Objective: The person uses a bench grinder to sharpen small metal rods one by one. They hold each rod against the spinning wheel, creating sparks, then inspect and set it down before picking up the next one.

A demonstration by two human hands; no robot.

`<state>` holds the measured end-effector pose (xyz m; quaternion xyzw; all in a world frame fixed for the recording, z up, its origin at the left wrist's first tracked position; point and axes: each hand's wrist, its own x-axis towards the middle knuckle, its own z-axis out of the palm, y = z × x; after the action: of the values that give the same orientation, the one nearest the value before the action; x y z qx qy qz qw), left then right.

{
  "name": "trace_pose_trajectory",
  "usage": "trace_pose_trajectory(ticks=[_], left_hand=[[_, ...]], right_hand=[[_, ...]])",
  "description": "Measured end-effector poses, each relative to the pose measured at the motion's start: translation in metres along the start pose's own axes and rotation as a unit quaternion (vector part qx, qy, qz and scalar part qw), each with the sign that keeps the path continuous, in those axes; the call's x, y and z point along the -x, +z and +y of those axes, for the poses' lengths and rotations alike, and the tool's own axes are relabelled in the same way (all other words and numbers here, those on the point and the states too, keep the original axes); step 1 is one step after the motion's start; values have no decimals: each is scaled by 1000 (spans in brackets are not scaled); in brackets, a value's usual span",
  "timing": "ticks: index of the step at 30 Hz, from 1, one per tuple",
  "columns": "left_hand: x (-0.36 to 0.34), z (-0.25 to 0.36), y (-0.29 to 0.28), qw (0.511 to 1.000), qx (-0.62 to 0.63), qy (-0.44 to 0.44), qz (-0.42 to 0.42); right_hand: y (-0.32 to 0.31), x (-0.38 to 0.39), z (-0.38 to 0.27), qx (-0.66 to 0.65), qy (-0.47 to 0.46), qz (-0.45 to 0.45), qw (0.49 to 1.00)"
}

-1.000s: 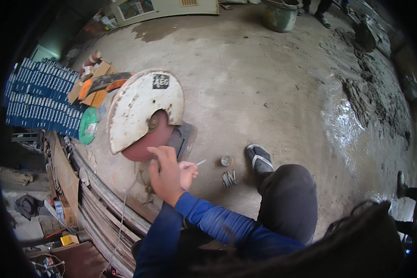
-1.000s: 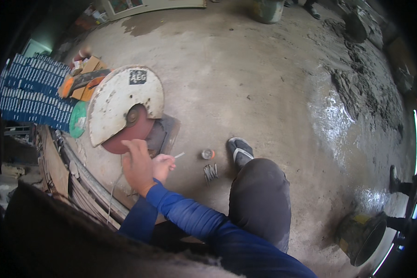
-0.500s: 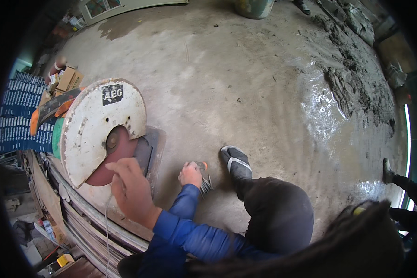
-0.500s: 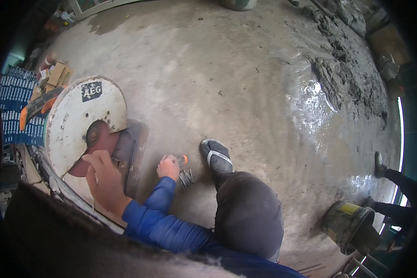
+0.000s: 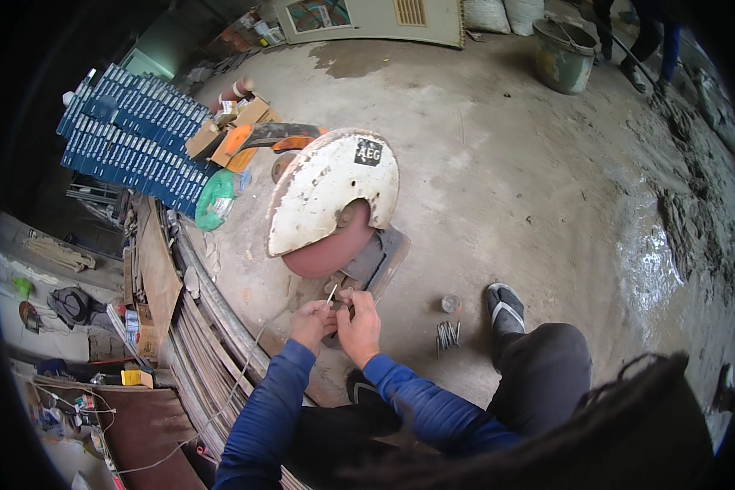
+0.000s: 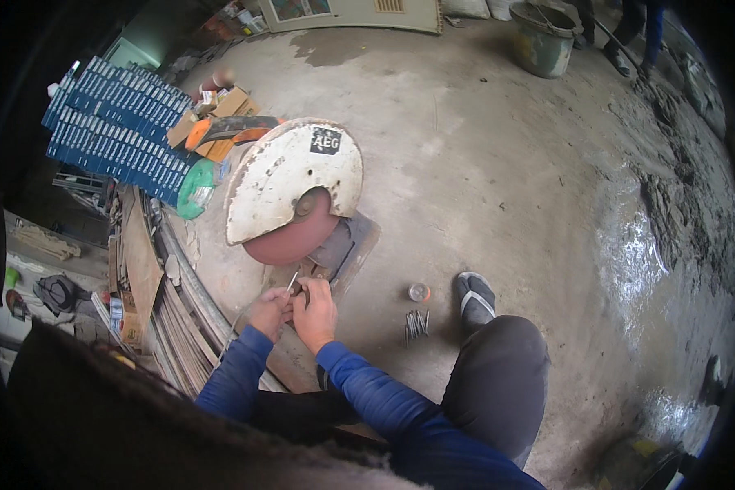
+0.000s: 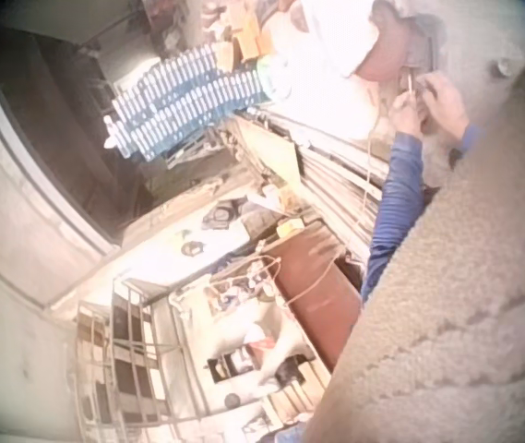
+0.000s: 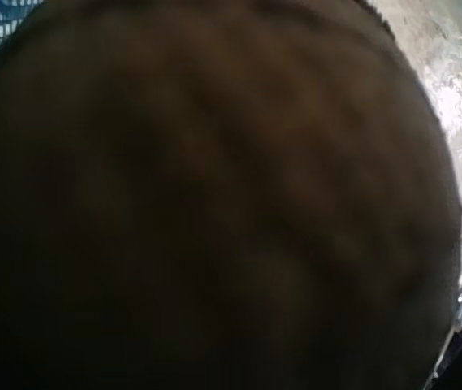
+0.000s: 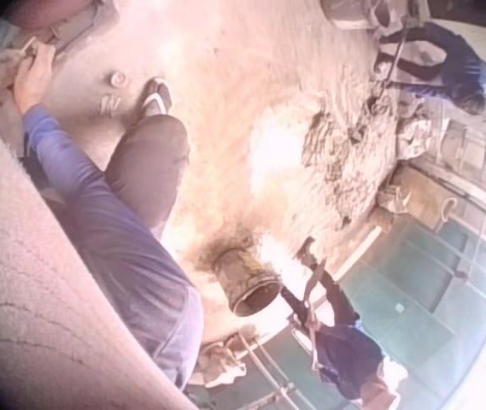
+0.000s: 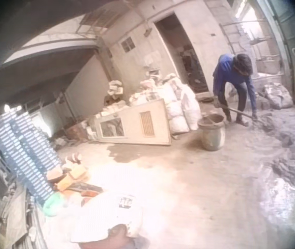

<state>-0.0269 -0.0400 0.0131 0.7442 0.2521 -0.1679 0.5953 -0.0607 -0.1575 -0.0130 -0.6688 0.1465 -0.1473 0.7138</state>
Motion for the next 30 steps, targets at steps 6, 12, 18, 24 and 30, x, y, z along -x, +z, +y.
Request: trace_pose_trajectory(ticks=[6, 12, 18, 24, 30], left_hand=[[-20, -7, -7, 991, -71, 96, 55], [-30, 1, -18, 985, -53, 148, 69], [-36, 6, -14, 981, -42, 163, 93], [-41, 8, -17, 981, -27, 164, 99], [-48, 10, -23, 987, -3, 119, 108]], right_hand=[[30, 10, 25, 41, -30, -49, 997], [53, 8, 25, 19, -60, -61, 996], [59, 4, 24, -11, -55, -68, 996], [65, -3, 29, -23, -67, -81, 994], [69, -4, 29, -13, -44, -111, 993]])
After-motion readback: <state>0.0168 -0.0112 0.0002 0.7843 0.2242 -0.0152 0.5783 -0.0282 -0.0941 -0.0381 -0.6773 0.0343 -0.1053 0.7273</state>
